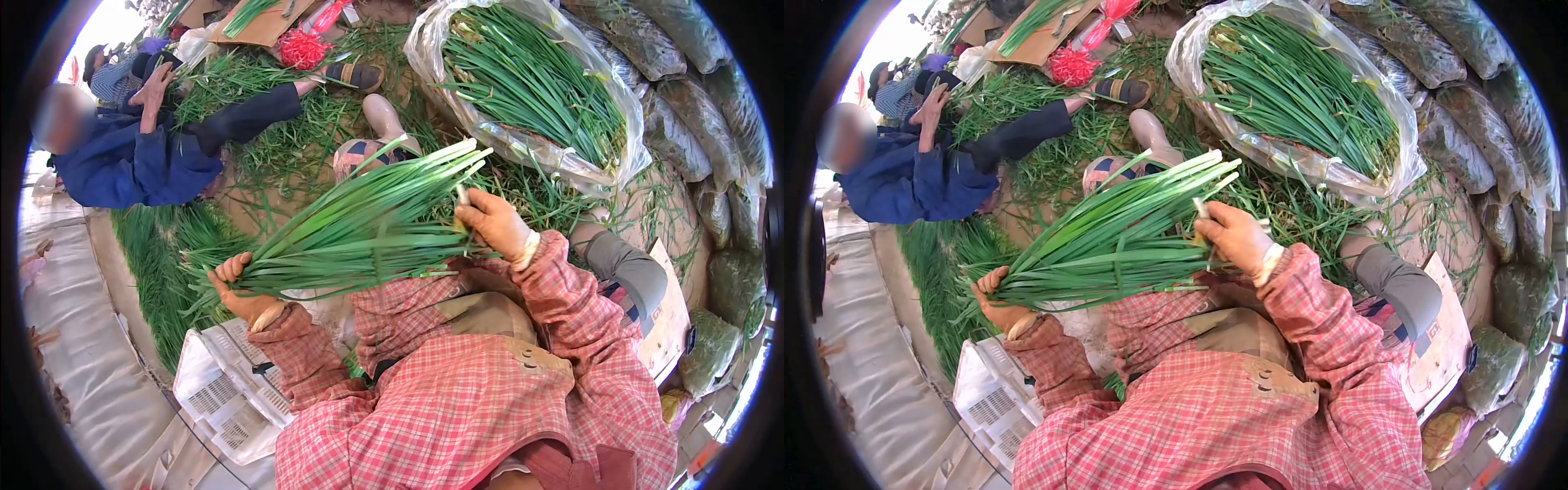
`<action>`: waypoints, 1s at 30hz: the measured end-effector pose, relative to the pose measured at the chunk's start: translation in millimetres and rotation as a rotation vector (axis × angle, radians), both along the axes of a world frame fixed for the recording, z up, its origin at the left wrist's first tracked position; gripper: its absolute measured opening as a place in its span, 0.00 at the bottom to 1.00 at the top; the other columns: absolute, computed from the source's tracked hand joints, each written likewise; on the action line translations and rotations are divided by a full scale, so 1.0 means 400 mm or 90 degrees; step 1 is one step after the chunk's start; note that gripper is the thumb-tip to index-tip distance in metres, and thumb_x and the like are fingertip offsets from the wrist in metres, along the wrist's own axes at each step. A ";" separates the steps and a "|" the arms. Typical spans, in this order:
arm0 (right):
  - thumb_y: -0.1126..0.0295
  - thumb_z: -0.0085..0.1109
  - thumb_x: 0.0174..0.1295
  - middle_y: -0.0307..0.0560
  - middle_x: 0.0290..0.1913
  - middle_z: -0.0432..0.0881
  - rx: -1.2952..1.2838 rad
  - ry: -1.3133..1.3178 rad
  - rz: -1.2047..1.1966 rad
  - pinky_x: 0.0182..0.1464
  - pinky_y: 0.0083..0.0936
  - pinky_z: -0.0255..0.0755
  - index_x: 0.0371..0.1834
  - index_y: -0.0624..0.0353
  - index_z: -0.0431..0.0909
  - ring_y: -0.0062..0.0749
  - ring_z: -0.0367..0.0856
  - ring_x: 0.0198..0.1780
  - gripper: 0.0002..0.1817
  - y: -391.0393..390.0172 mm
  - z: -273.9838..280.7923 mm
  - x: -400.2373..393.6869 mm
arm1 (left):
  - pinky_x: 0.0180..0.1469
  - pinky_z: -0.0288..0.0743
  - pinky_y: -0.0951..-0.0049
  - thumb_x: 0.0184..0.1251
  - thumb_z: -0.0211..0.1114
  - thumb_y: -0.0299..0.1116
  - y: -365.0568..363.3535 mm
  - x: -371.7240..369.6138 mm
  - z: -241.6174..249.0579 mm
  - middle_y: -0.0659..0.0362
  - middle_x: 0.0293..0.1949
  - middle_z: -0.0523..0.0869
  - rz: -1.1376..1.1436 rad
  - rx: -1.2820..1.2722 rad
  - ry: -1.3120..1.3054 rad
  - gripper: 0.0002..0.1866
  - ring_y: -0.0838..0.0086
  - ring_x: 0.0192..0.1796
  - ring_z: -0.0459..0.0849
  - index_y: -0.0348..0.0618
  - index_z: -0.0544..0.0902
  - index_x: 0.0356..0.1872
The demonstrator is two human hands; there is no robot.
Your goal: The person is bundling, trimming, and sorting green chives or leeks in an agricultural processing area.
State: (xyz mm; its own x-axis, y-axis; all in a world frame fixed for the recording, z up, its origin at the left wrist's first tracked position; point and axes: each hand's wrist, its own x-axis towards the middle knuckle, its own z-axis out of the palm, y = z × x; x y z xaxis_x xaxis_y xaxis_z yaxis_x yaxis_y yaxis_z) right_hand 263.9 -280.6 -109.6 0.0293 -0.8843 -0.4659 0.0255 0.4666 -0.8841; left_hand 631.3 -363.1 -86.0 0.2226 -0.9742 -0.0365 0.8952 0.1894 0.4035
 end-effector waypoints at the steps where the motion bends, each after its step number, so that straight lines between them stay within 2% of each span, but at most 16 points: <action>1: 0.63 0.51 0.60 0.30 0.22 0.69 -0.038 -0.009 0.005 0.19 0.12 0.54 0.33 0.56 0.72 0.13 0.61 0.18 0.08 0.013 -0.007 -0.022 | 0.31 0.57 0.75 0.70 0.43 0.40 0.002 -0.014 0.012 0.67 0.16 0.56 -0.038 -0.031 0.041 0.19 0.77 0.20 0.56 0.51 0.57 0.16; 2: 0.63 0.52 0.60 0.30 0.22 0.70 -0.056 -0.008 -0.091 0.18 0.11 0.53 0.33 0.55 0.72 0.13 0.62 0.18 0.08 0.033 -0.005 -0.038 | 0.30 0.56 0.76 0.69 0.44 0.40 0.000 -0.015 0.012 0.67 0.15 0.56 -0.064 -0.064 0.036 0.19 0.78 0.20 0.56 0.51 0.57 0.16; 3: 0.59 0.53 0.59 0.31 0.25 0.72 0.016 -0.168 -0.180 0.21 0.15 0.61 0.38 0.54 0.73 0.16 0.68 0.25 0.11 0.053 -0.019 -0.079 | 0.29 0.55 0.76 0.69 0.44 0.39 -0.001 -0.013 0.011 0.68 0.15 0.57 -0.091 -0.095 0.031 0.19 0.79 0.20 0.56 0.51 0.58 0.16; 4: 0.59 0.53 0.59 0.32 0.23 0.70 0.081 -0.228 -0.299 0.19 0.14 0.59 0.35 0.51 0.71 0.17 0.66 0.22 0.09 0.065 0.017 -0.109 | 0.28 0.55 0.77 0.69 0.45 0.39 -0.003 -0.011 0.007 0.68 0.15 0.57 -0.117 -0.125 0.028 0.19 0.80 0.19 0.55 0.51 0.58 0.16; 5: 0.60 0.55 0.58 0.31 0.20 0.66 0.030 -0.379 -0.212 0.16 0.14 0.53 0.31 0.51 0.69 0.16 0.61 0.17 0.09 0.090 -0.014 -0.187 | 0.26 0.54 0.77 0.69 0.46 0.39 -0.006 -0.006 0.003 0.69 0.14 0.58 -0.097 -0.108 -0.005 0.19 0.82 0.18 0.55 0.51 0.60 0.15; 11: 0.60 0.55 0.58 0.30 0.17 0.62 0.023 -0.256 -0.439 0.14 0.12 0.45 0.26 0.51 0.67 0.12 0.51 0.13 0.10 0.184 -0.017 -0.440 | 0.24 0.55 0.78 0.69 0.45 0.42 -0.027 -0.027 -0.002 0.69 0.13 0.60 -0.090 -0.107 -0.006 0.19 0.82 0.16 0.58 0.51 0.62 0.16; 12: 0.63 0.54 0.58 0.36 0.18 0.68 0.065 -0.117 -0.424 0.17 0.19 0.57 0.31 0.54 0.70 0.23 0.61 0.14 0.08 0.197 -0.033 -0.501 | 0.24 0.55 0.78 0.69 0.46 0.41 -0.031 -0.026 -0.002 0.68 0.14 0.60 -0.103 -0.121 0.008 0.19 0.81 0.16 0.57 0.51 0.61 0.15; 14: 0.67 0.53 0.55 0.45 0.28 0.77 0.044 0.786 0.074 0.31 0.31 0.69 0.38 0.56 0.72 0.40 0.74 0.26 0.09 0.207 -0.144 -0.643 | 0.25 0.54 0.78 0.68 0.48 0.38 -0.033 -0.020 -0.001 0.68 0.14 0.58 -0.133 -0.149 0.033 0.19 0.81 0.16 0.56 0.51 0.59 0.14; 16: 0.71 0.53 0.51 0.52 0.41 0.77 0.058 0.943 0.118 0.48 0.35 0.68 0.45 0.57 0.72 0.49 0.74 0.44 0.16 0.075 -0.036 -0.520 | 0.25 0.55 0.78 0.68 0.47 0.38 -0.035 -0.016 -0.002 0.67 0.14 0.60 -0.129 -0.138 -0.002 0.18 0.81 0.16 0.58 0.50 0.61 0.16; 19: 0.72 0.55 0.52 0.54 0.50 0.72 -0.344 0.673 0.114 0.55 0.29 0.64 0.54 0.58 0.68 0.41 0.71 0.52 0.23 -0.149 0.065 -0.273 | 0.24 0.55 0.79 0.69 0.46 0.40 -0.035 -0.015 0.002 0.69 0.14 0.61 -0.124 -0.134 -0.043 0.17 0.83 0.16 0.59 0.51 0.63 0.17; 20: 0.73 0.56 0.53 0.52 0.52 0.72 -0.393 0.544 0.128 0.57 0.30 0.63 0.56 0.56 0.66 0.41 0.70 0.54 0.24 -0.200 0.089 -0.175 | 0.24 0.55 0.79 0.69 0.46 0.40 -0.038 -0.013 0.000 0.69 0.14 0.61 -0.128 -0.132 -0.044 0.17 0.83 0.16 0.58 0.51 0.62 0.17; 23: 0.60 0.57 0.53 0.53 0.50 0.72 -0.363 0.569 0.374 0.50 0.37 0.68 0.53 0.52 0.67 0.49 0.73 0.49 0.24 -0.284 0.075 0.005 | 0.24 0.55 0.80 0.68 0.48 0.39 -0.044 -0.010 0.005 0.69 0.14 0.60 -0.123 -0.120 -0.057 0.18 0.83 0.16 0.58 0.51 0.62 0.16; 24: 0.58 0.54 0.54 0.53 0.40 0.76 -0.356 0.549 0.484 0.46 0.39 0.69 0.46 0.53 0.71 0.51 0.75 0.44 0.18 -0.301 0.073 0.025 | 0.24 0.55 0.80 0.68 0.48 0.39 -0.043 -0.009 0.004 0.69 0.14 0.60 -0.121 -0.110 -0.062 0.18 0.83 0.16 0.58 0.51 0.61 0.16; 26: 0.61 0.54 0.55 0.52 0.32 0.77 -0.406 0.290 0.378 0.42 0.36 0.69 0.38 0.57 0.75 0.48 0.75 0.40 0.13 -0.284 0.027 0.010 | 0.26 0.55 0.80 0.67 0.49 0.38 -0.039 -0.001 -0.011 0.69 0.14 0.59 -0.141 -0.075 -0.017 0.19 0.82 0.17 0.58 0.51 0.60 0.15; 29: 0.68 0.57 0.54 0.50 0.30 0.75 -0.517 0.402 0.291 0.37 0.28 0.70 0.32 0.62 0.75 0.43 0.74 0.34 0.08 -0.221 0.033 -0.140 | 0.30 0.54 0.80 0.67 0.48 0.35 -0.023 -0.017 -0.051 0.69 0.15 0.58 -0.162 -0.014 0.077 0.20 0.81 0.20 0.58 0.52 0.57 0.14; 30: 0.69 0.57 0.54 0.50 0.30 0.75 -0.461 0.426 0.258 0.37 0.29 0.70 0.33 0.62 0.76 0.41 0.75 0.33 0.08 -0.194 0.012 -0.198 | 0.31 0.55 0.79 0.67 0.48 0.35 -0.022 0.013 -0.100 0.69 0.15 0.59 -0.074 0.062 -0.121 0.20 0.80 0.20 0.59 0.51 0.57 0.14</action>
